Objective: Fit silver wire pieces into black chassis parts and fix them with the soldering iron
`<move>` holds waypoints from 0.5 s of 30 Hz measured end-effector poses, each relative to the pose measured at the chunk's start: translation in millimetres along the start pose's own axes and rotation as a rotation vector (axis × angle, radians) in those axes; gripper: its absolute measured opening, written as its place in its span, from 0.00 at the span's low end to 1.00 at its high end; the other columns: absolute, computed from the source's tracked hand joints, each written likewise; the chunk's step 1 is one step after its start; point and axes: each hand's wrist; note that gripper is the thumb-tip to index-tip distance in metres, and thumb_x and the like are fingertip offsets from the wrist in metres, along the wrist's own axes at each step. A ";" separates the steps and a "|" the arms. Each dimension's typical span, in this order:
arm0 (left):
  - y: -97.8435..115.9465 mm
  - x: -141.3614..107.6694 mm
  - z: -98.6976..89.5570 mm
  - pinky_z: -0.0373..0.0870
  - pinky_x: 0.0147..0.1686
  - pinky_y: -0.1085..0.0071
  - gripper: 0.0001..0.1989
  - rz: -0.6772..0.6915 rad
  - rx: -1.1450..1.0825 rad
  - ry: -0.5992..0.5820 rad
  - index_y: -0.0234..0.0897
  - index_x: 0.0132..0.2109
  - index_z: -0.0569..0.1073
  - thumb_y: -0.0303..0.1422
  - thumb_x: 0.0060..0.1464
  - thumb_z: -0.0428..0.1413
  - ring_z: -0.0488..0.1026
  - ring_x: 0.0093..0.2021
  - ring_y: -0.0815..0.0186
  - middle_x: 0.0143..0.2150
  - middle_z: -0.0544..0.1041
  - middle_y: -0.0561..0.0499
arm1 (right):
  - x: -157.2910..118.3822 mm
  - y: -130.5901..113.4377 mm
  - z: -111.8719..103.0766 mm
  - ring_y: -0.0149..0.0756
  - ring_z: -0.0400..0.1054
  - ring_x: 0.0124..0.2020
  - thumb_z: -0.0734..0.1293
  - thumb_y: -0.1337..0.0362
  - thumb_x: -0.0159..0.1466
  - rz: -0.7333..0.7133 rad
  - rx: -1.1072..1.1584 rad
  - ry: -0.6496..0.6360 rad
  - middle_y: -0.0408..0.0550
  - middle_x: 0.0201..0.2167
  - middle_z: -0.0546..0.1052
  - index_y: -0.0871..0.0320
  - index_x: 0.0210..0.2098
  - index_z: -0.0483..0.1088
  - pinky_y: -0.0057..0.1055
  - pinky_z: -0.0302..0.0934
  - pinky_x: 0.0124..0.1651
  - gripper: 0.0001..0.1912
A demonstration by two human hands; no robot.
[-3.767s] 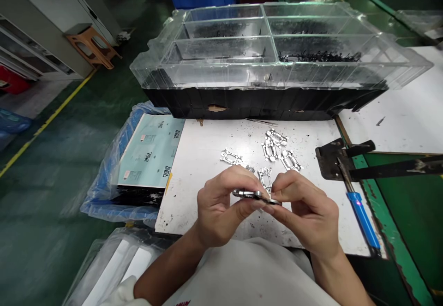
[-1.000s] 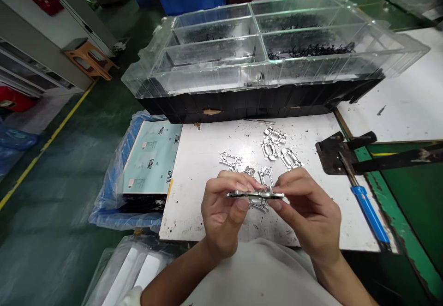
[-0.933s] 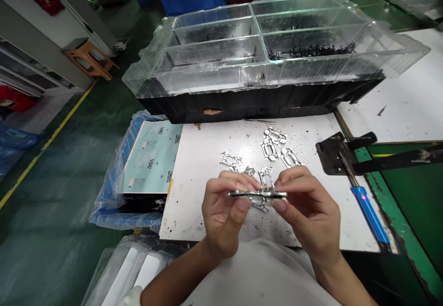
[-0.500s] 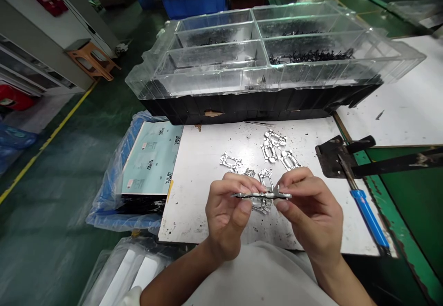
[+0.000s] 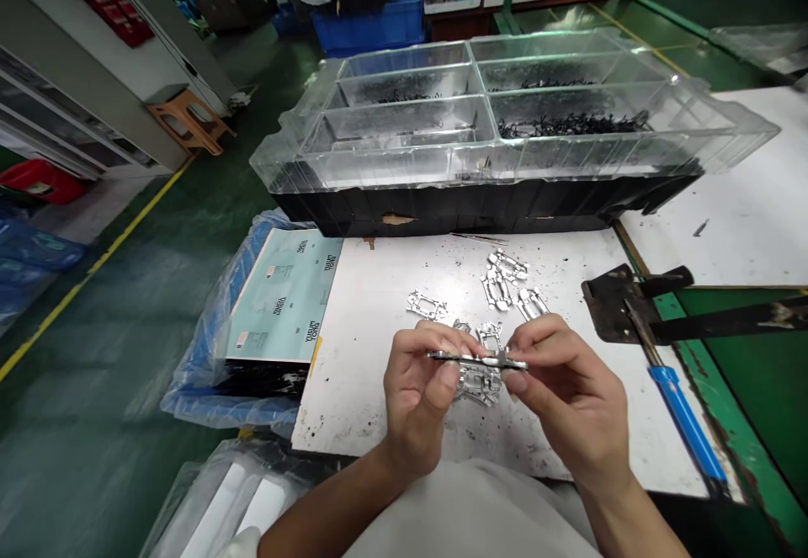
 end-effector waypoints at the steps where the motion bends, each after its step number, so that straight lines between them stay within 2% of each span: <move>1: -0.6 0.5 -0.9 0.74 0.47 0.62 0.05 -0.004 -0.004 0.002 0.43 0.47 0.70 0.30 0.66 0.53 0.75 0.44 0.63 0.41 0.70 0.51 | 0.7 0.7 0.3 0.34 0.67 0.37 0.72 0.73 0.64 0.004 0.002 0.001 0.46 0.36 0.69 0.53 0.39 0.75 0.29 0.65 0.31 0.08; 9: -5.8 5.3 -6.5 0.72 0.48 0.63 0.02 -0.029 0.005 0.068 0.42 0.44 0.71 0.31 0.65 0.54 0.75 0.43 0.64 0.39 0.73 0.52 | 4.3 8.4 5.6 0.34 0.66 0.34 0.73 0.68 0.64 0.105 0.064 0.034 0.47 0.36 0.68 0.55 0.36 0.74 0.28 0.64 0.29 0.04; 12: -6.4 7.1 -11.2 0.72 0.47 0.66 0.01 -0.072 0.001 0.126 0.42 0.43 0.71 0.33 0.65 0.55 0.74 0.43 0.65 0.39 0.73 0.52 | 10.8 15.9 9.5 0.32 0.65 0.33 0.74 0.64 0.63 0.166 0.116 0.033 0.46 0.35 0.68 0.56 0.33 0.73 0.27 0.64 0.29 0.07; 15: -9.3 14.4 -20.5 0.73 0.44 0.69 0.05 -0.175 0.005 0.212 0.41 0.43 0.70 0.36 0.64 0.58 0.74 0.41 0.66 0.39 0.72 0.52 | 21.2 29.6 15.6 0.29 0.63 0.29 0.75 0.59 0.63 0.251 0.183 -0.011 0.44 0.34 0.67 0.57 0.31 0.71 0.26 0.61 0.28 0.12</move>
Point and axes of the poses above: each hand's wrist, its own x-axis towards the middle knuckle, its own z-axis out of the palm, y = z × x
